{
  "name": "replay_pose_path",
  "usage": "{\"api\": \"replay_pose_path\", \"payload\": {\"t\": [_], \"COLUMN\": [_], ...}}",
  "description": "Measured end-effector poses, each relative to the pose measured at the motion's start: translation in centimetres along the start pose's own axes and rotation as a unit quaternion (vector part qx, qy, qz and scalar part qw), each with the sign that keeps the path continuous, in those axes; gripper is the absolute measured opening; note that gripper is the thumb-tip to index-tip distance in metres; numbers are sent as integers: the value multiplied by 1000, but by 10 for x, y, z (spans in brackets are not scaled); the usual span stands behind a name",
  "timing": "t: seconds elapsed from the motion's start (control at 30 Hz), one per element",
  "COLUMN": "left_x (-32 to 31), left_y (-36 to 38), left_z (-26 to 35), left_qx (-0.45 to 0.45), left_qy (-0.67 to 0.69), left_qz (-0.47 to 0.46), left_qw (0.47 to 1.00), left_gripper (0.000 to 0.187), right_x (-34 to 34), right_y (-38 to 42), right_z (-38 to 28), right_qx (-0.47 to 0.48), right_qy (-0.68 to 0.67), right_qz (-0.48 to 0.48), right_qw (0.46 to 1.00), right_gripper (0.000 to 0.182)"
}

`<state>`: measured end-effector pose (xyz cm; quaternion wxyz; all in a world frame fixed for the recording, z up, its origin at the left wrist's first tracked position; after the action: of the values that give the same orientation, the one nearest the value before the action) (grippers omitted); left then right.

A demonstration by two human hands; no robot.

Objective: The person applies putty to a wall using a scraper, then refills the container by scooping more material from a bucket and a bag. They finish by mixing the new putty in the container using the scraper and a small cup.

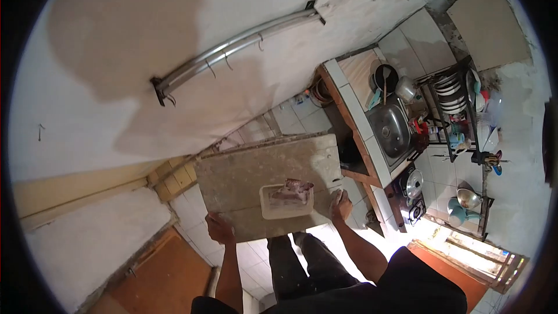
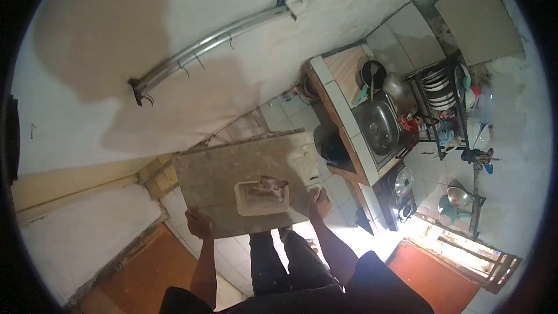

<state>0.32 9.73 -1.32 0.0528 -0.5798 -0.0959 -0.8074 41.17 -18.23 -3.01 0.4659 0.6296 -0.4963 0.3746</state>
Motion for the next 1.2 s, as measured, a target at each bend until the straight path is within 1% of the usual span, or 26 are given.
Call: {"api": "replay_pose_path", "payload": {"t": [0.03,0.1,0.2,0.3,0.37,0.47,0.5,0.57,0.6,0.63,0.67,0.7,0.73,0.77,0.8,0.83,0.97,1.03,1.07,1.13,1.17,1.2], "left_x": [6,2,-4,-3,-1,-5,-12,-12,-7,-2,0,-5,-9,-4,-2,-2,4,3,-1,3,10,15], "left_y": [2,4,2,3,5,4,6,6,7,5,5,4,4,4,3,3,8,6,5,10,13,15], "left_z": [5,-4,-8,-3,-5,-10,-17,-20,-18,-11,-15,-17,-22,-21,-15,-12,-14,-9,-9,-11,-4,-5], "left_qx": [-9,1,11,19,50,42,53,-20,-21,-20,-3,14,26,31,45,55,47,52,54,13,4,1], "left_qy": [16,13,25,35,56,46,45,12,59,108,95,56,18,18,33,46,39,35,41,16,23,27], "left_qz": [28,22,13,17,-7,2,-2,69,66,73,89,82,67,71,46,19,66,32,38,114,136,139], "left_qw": [999,1000,1000,999,997,998,998,997,996,991,992,995,997,997,997,997,996,998,997,993,990,990], "left_gripper": [50,50,49,48,47,46,46,45,47,48,48,49,51,51,52,53,53,55,55,57,58,58], "right_x": [0,2,10,8,6,1,2,4,5,7,2,1,-4,3,9,9,7,-2,-3,1,4,3], "right_y": [1,2,3,0,2,0,-1,0,7,3,-1,-3,4,7,3,2,-1,-9,-11,-8,-4,-4], "right_z": [2,-2,-8,-8,-9,-5,-4,-7,-9,-11,-7,-9,-5,-13,-22,-21,-15,-10,-11,-13,-13,-15], "right_qx": [-2,0,31,48,54,53,60,108,118,74,28,37,43,69,98,96,112,113,119,148,147,133], "right_qy": [4,8,-14,-7,-14,12,21,-27,-22,-26,-28,-5,-5,-7,-12,-1,-21,-53,-57,-37,-38,-34], "right_qz": [0,5,49,47,31,29,26,41,21,-12,-44,-10,-20,-21,-16,-14,20,-3,1,8,10,-21], "right_qw": [1000,1000,998,998,998,998,998,993,993,997,998,999,999,997,995,995,993,992,991,988,988,990], "right_gripper": [45,44,42,39,37,36,36,38,38,37,38,39,39,40,41,43,43,41,41,40,40,39]}}
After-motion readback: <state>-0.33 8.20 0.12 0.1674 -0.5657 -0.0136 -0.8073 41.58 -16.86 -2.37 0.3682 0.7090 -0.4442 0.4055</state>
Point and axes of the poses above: each hand's wrist, its own y-axis away from the middle knuckle, its own x-axis out of the back of the hand, z = x × y, the point moved 8 cm from there along -y, towards the middle knuckle, and after that the axes turned 8 degrees about -x, right-handed, at the moved point
